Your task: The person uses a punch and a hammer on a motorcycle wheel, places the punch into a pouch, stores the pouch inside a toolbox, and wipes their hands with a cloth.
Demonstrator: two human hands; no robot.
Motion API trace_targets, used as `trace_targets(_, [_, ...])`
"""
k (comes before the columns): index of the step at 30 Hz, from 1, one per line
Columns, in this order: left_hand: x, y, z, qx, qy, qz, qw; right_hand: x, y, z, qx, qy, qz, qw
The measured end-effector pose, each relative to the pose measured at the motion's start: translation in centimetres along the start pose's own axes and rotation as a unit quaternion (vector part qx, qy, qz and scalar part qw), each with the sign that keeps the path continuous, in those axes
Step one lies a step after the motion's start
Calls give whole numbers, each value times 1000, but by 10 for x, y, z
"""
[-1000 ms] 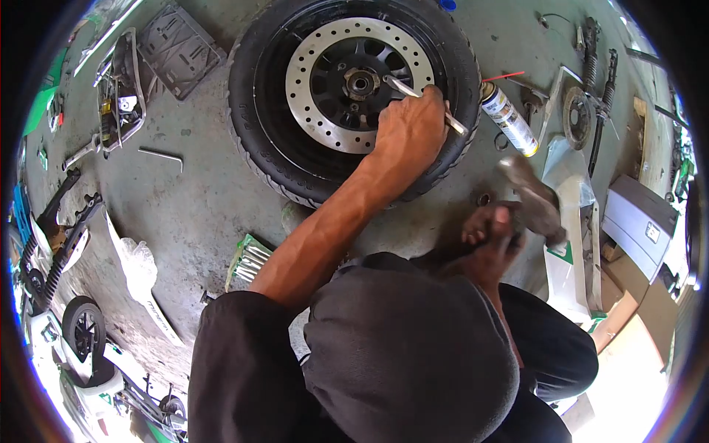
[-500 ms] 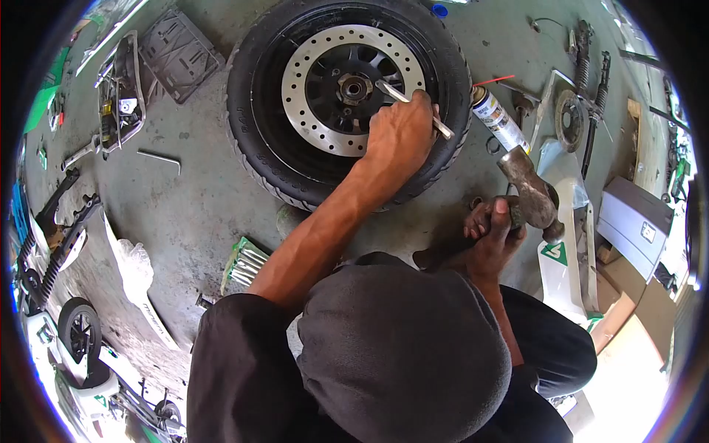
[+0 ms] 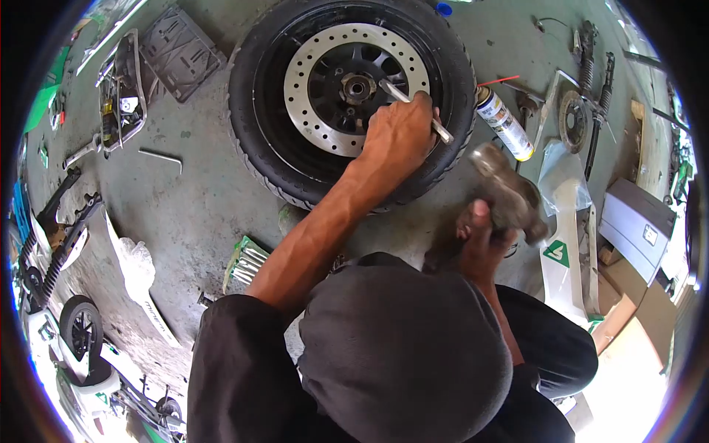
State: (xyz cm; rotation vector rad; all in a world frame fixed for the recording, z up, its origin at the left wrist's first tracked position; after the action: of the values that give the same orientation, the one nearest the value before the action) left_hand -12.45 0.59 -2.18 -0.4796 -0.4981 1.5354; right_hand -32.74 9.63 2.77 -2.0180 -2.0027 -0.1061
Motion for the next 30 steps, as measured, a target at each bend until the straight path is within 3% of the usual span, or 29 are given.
trace_targets(3, [-1, -1, -2, 1, -3, 3, 1000, 5, -3, 5, -52, 9, -11, 999])
trace_targets(8, [-3, -2, -2, -14, -3, -8, 1000, -4, -7, 20, 134, -63, 54, 988])
trace_targets(11, [1, -2, -2, -3, 12, 9, 1000, 1, -3, 10, 39, -99, -7, 994])
trace_targets(15, [5, -7, 0, 14, 21, 1, 1000, -13, 18, -11, 158, -151, -7, 976])
trace_targets(18, [5, -3, -2, -3, 22, -11, 1000, -15, 1, 2, 217, -149, 31, 964])
trace_targets(23, [9, -4, -4, 1, -10, 5, 1000, 2, -2, -6, 61, -38, 50, 996])
trace_targets(25, [11, -8, -2, -2, -13, -7, 1000, 7, -11, 2, 157, -127, 56, 978])
trace_targets(27, [14, -7, 0, -4, -13, -16, 1000, 15, -14, 5, 211, -136, 47, 967])
trace_targets(30, [15, -4, -4, -7, -15, -26, 1000, 26, -4, 10, 198, -46, 23, 979])
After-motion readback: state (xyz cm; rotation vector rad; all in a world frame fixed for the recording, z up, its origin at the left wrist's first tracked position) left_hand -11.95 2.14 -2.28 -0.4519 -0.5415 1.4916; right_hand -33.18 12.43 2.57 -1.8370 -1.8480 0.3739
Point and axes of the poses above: each hand's wrist, its own x-axis away from the middle knuckle, its own y-axis out of the palm, z = x × y, the point moved 5 cm from there along -x, towards the middle knuckle, and after that the axes turned 1 degree about -z, right-handed, at the moved point
